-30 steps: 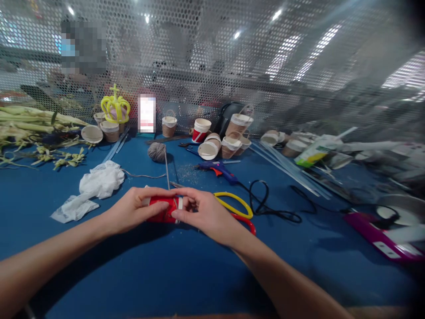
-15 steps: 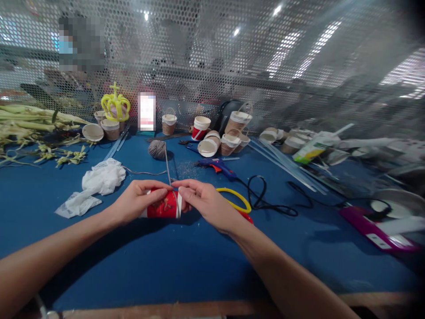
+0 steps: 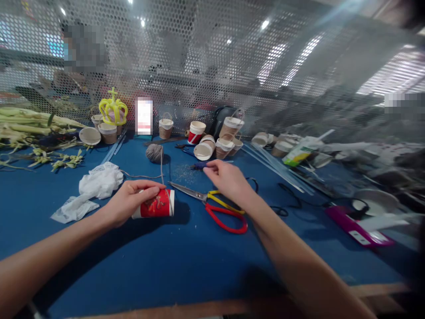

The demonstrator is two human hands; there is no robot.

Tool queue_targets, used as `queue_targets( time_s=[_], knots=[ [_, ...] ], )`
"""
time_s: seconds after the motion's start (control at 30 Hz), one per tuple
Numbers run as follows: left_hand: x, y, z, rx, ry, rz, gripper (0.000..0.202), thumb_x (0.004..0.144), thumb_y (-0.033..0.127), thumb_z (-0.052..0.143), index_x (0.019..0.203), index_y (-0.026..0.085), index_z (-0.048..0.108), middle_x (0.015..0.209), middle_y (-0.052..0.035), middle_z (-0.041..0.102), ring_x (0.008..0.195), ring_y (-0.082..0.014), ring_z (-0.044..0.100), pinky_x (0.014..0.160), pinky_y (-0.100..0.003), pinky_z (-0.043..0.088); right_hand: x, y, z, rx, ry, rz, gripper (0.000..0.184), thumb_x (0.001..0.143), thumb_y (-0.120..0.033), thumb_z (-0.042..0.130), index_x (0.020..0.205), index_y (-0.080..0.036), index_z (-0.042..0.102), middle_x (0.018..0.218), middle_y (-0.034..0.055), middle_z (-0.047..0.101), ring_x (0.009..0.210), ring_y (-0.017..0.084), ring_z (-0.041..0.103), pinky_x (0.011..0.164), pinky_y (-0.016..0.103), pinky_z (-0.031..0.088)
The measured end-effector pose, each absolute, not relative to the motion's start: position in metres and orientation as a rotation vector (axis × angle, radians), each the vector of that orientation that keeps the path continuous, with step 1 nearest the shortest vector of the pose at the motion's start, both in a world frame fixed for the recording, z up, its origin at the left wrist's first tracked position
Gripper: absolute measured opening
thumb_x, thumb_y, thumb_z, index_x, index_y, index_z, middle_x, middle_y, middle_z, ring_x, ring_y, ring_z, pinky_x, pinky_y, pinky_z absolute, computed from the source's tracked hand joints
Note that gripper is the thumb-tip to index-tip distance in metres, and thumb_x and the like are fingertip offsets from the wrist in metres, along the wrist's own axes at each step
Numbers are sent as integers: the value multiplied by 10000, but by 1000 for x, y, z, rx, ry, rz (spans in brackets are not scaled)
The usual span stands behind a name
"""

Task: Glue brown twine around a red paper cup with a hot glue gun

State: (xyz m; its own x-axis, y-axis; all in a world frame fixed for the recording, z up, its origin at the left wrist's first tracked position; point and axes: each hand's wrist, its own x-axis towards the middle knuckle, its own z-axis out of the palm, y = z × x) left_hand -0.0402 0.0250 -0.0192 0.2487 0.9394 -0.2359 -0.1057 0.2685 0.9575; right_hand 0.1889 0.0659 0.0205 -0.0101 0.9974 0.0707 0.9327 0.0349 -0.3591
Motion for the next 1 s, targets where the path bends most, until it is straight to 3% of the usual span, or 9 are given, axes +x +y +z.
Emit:
queue_targets(
  time_s=[0.07, 0.2, 0.3, 0.53, 0.63, 0.73, 0.8, 0.93, 1.0],
  knots=[
    [-40, 25, -17, 1032, 1069, 916, 197, 635, 285, 668, 783, 156, 685, 626, 1, 660, 488, -88, 531, 468, -185, 403, 207, 85, 15, -2109, -1964, 206, 249, 821, -197, 489, 1016, -60, 558, 1041, 199, 575, 992, 278, 529, 852, 417, 396],
    [-40, 24, -15, 1034, 1079, 901, 171, 659, 268, 648, 787, 158, 681, 624, 1, 660, 487, -87, 533, 456, -179, 399, 231, 111, -7, -2283, -1953, 267, 242, 841, -268, 505, 1050, -153, 541, 1082, 82, 555, 925, 189, 555, 788, 390, 459],
    [-41, 23, -15, 1019, 1046, 903, 150, 675, 255, 645, 791, 166, 682, 620, 11, 661, 484, -74, 532, 448, -160, 393, 236, 115, -17, -2284, -1940, 314, 257, 857, -296, 480, 1076, -170, 527, 1103, 70, 541, 910, 170, 556, 769, 369, 472],
    [-43, 25, -13, 957, 1037, 938, 156, 657, 253, 670, 781, 161, 690, 611, 8, 668, 470, -79, 540, 439, -163, 408, 233, 85, 3, -2043, -1812, 370, 337, 707, -170, 604, 1030, -120, 523, 979, 153, 616, 928, 272, 585, 803, 402, 452],
    [-44, 27, -11, 916, 1026, 949, 172, 660, 256, 673, 801, 159, 690, 602, 12, 670, 458, -76, 540, 433, -163, 413, 226, 61, 22, -1844, -1808, 586, 342, 756, -284, 559, 1056, -134, 495, 900, 103, 660, 739, 182, 644, 693, 310, 516],
    [-44, 30, -10, 885, 1027, 956, 166, 668, 250, 669, 802, 155, 690, 588, 14, 668, 445, -74, 539, 423, -161, 414, 214, 40, 35, -1604, -1721, 957, 230, 746, -362, 574, 801, -139, 577, 736, 87, 676, 671, 179, 649, 649, 294, 526],
    [-44, 31, -10, 873, 1042, 956, 170, 670, 247, 669, 806, 147, 688, 599, 7, 671, 446, -74, 542, 417, -157, 413, 206, 31, 37, -1547, -1800, 905, 252, 752, -391, 564, 738, -143, 600, 706, 77, 675, 652, 173, 644, 636, 287, 521],
    [-46, 34, -12, 882, 1073, 966, 192, 667, 247, 671, 819, 132, 687, 634, -14, 680, 466, -80, 551, 438, -164, 427, 194, 22, 33, -1442, -1841, 876, 262, 756, -365, 559, 913, -158, 596, 730, 47, 676, 634, 164, 633, 582, 270, 515],
    [-47, 36, -13, 905, 1077, 965, 206, 667, 259, 670, 829, 131, 687, 649, -21, 685, 484, -86, 559, 459, -172, 439, 193, 18, 30, -1416, -1866, 903, 228, 743, -371, 569, 851, -175, 611, 657, 26, 662, 595, 159, 620, 559, 264, 506]
  ],
)
